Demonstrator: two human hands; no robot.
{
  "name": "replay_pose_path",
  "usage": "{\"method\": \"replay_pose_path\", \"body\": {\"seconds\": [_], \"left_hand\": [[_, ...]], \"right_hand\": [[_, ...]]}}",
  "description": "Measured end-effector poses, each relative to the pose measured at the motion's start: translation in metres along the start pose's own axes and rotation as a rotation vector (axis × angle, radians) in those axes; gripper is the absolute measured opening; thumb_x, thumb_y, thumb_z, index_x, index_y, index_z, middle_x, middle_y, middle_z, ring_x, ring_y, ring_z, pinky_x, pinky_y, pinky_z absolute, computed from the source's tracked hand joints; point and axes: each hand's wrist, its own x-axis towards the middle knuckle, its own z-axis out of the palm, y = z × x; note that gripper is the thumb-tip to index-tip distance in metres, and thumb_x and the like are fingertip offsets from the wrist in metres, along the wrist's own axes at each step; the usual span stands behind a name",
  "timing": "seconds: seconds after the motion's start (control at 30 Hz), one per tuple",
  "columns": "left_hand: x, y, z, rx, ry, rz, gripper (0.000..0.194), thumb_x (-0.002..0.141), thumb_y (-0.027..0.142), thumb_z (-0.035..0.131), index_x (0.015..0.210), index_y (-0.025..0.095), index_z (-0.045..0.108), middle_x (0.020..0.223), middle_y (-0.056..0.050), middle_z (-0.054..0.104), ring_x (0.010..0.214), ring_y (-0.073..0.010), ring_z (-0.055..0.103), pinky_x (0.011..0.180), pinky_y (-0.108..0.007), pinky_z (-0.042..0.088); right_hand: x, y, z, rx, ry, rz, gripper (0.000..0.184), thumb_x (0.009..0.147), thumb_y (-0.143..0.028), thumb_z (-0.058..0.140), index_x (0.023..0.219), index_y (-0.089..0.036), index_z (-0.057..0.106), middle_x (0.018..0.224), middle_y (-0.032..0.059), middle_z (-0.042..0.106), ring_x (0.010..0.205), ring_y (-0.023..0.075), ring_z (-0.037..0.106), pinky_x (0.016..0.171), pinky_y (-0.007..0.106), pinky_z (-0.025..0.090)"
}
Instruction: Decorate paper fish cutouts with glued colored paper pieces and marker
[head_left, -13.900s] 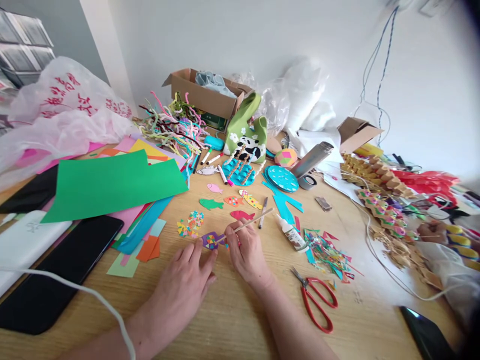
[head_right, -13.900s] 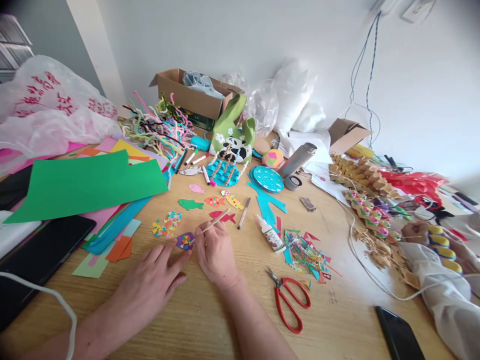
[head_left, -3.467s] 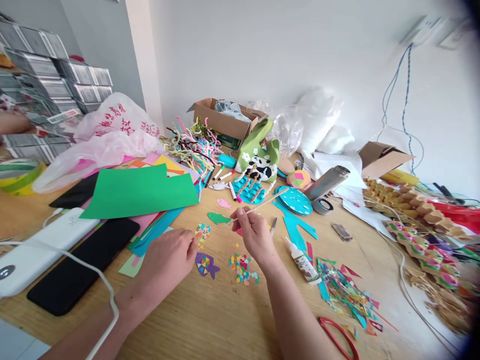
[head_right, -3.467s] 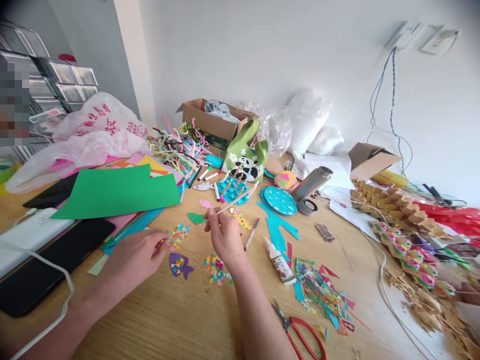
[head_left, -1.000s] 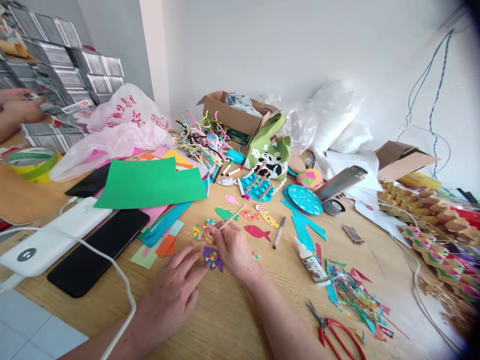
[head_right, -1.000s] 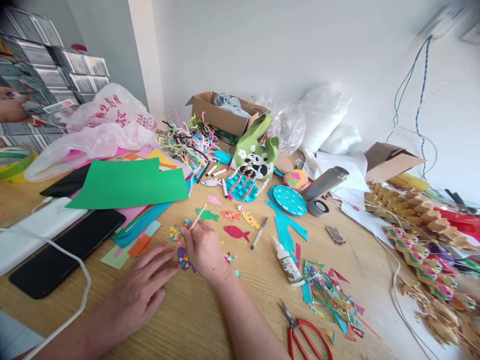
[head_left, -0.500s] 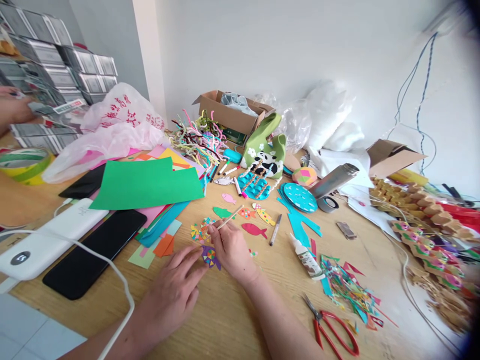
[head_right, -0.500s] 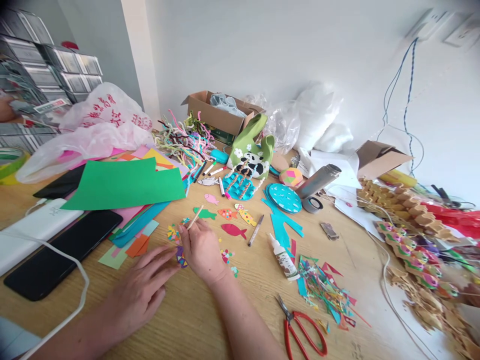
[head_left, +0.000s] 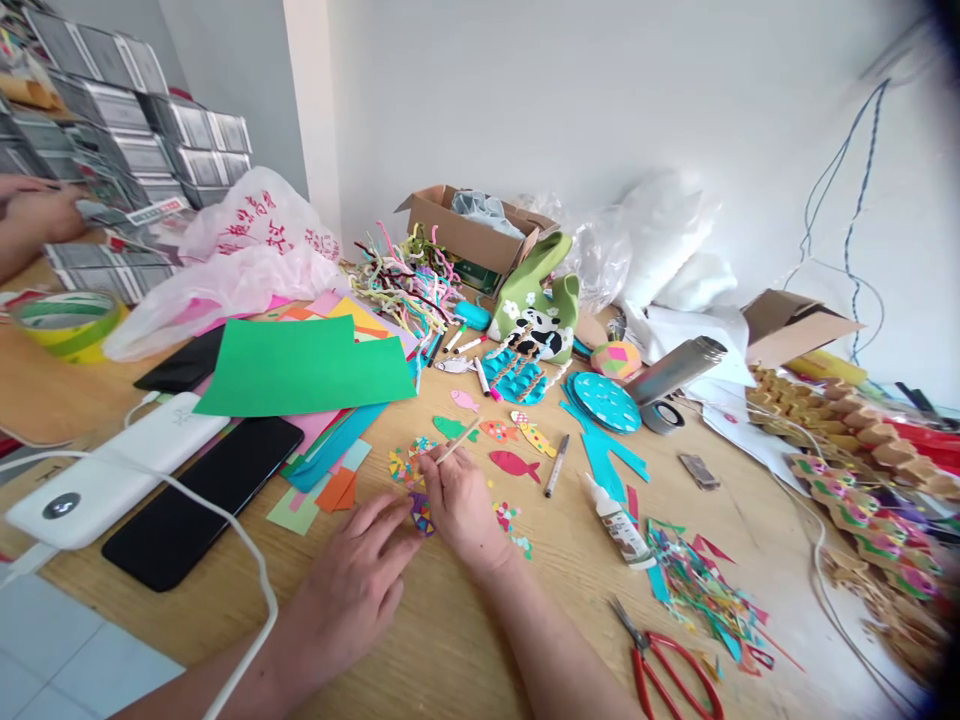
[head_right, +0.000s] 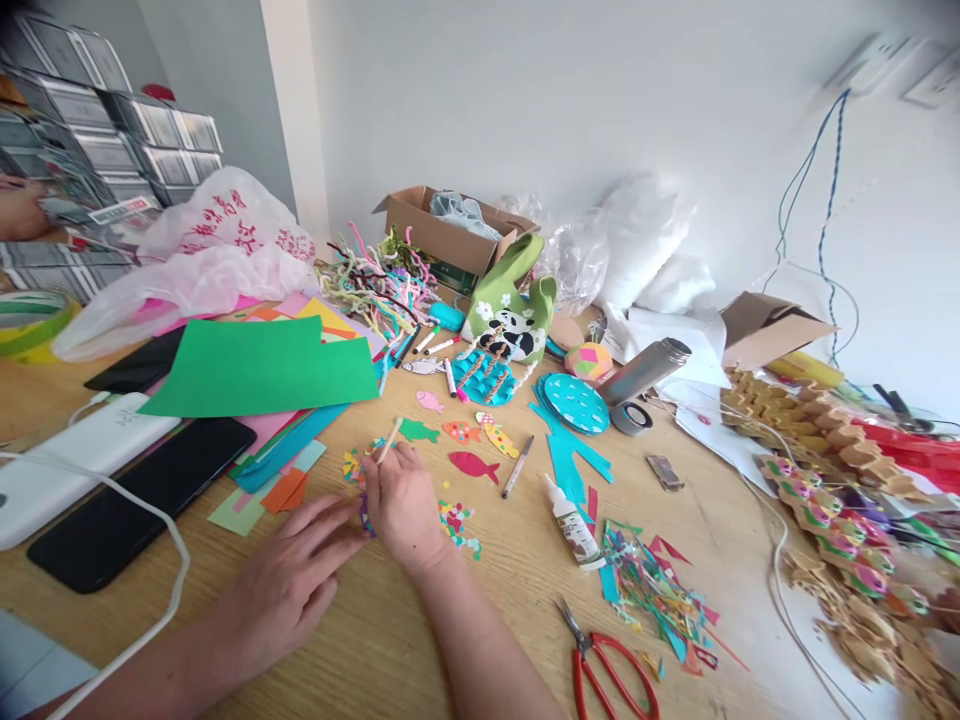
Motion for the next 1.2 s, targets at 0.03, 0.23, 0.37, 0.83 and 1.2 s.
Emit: {"method": "replay_pose_path", "body": {"seconds": [0.03, 0.23, 0.37, 0.83, 1.2], "left_hand": [[0.000, 0.000, 0.000, 0.001, 0.000, -0.001, 0.051, 0.079, 0.000, 0.044, 0.121, 0.020, 0.064, 0.134, -0.010, 0.060, 0.133, -0.0265, 0.045, 0.107, -0.047, 0.049], [-0.003, -0.002, 0.001, -0.003, -0.003, 0.009, 0.050, 0.079, -0.001, 0.046, 0.120, 0.020, 0.064, 0.135, -0.011, 0.059, 0.133, -0.0266, 0.045, 0.108, -0.048, 0.048], [-0.003, -0.001, 0.000, -0.016, -0.016, 0.046, 0.049, 0.078, 0.000, 0.047, 0.119, 0.020, 0.065, 0.135, -0.012, 0.059, 0.133, -0.0279, 0.045, 0.106, -0.049, 0.050], [-0.004, 0.000, 0.004, 0.002, -0.038, 0.025, 0.050, 0.078, 0.001, 0.050, 0.121, 0.023, 0.067, 0.144, -0.011, 0.053, 0.138, -0.0292, 0.040, 0.109, -0.050, 0.046], [-0.004, -0.002, 0.006, 0.024, -0.078, 0.030, 0.048, 0.078, 0.002, 0.052, 0.119, 0.023, 0.067, 0.145, -0.012, 0.051, 0.137, -0.0289, 0.041, 0.109, -0.049, 0.046]], "right_hand": [[-0.001, 0.001, -0.001, 0.043, 0.029, 0.044, 0.031, 0.104, -0.025, 0.037, 0.077, -0.022, 0.053, 0.074, 0.0056, 0.062, 0.072, 0.0199, 0.058, 0.068, 0.030, 0.046], [-0.006, 0.003, -0.016, 0.163, 0.125, 0.185, 0.036, 0.104, -0.032, 0.034, 0.077, -0.021, 0.054, 0.070, 0.0038, 0.061, 0.067, 0.0173, 0.060, 0.062, 0.027, 0.045], [-0.017, 0.002, -0.029, 0.156, 0.127, 0.176, 0.040, 0.105, -0.037, 0.033, 0.076, -0.021, 0.054, 0.067, 0.0036, 0.060, 0.068, 0.0173, 0.061, 0.063, 0.028, 0.046], [-0.036, 0.001, -0.033, 0.071, 0.025, 0.071, 0.043, 0.107, -0.035, 0.027, 0.073, -0.022, 0.050, 0.064, 0.0028, 0.056, 0.063, 0.0169, 0.054, 0.061, 0.029, 0.042], [-0.036, 0.001, -0.032, 0.060, -0.003, 0.036, 0.036, 0.106, -0.030, 0.030, 0.074, -0.023, 0.046, 0.067, 0.0033, 0.057, 0.065, 0.0177, 0.052, 0.063, 0.029, 0.040]]}}
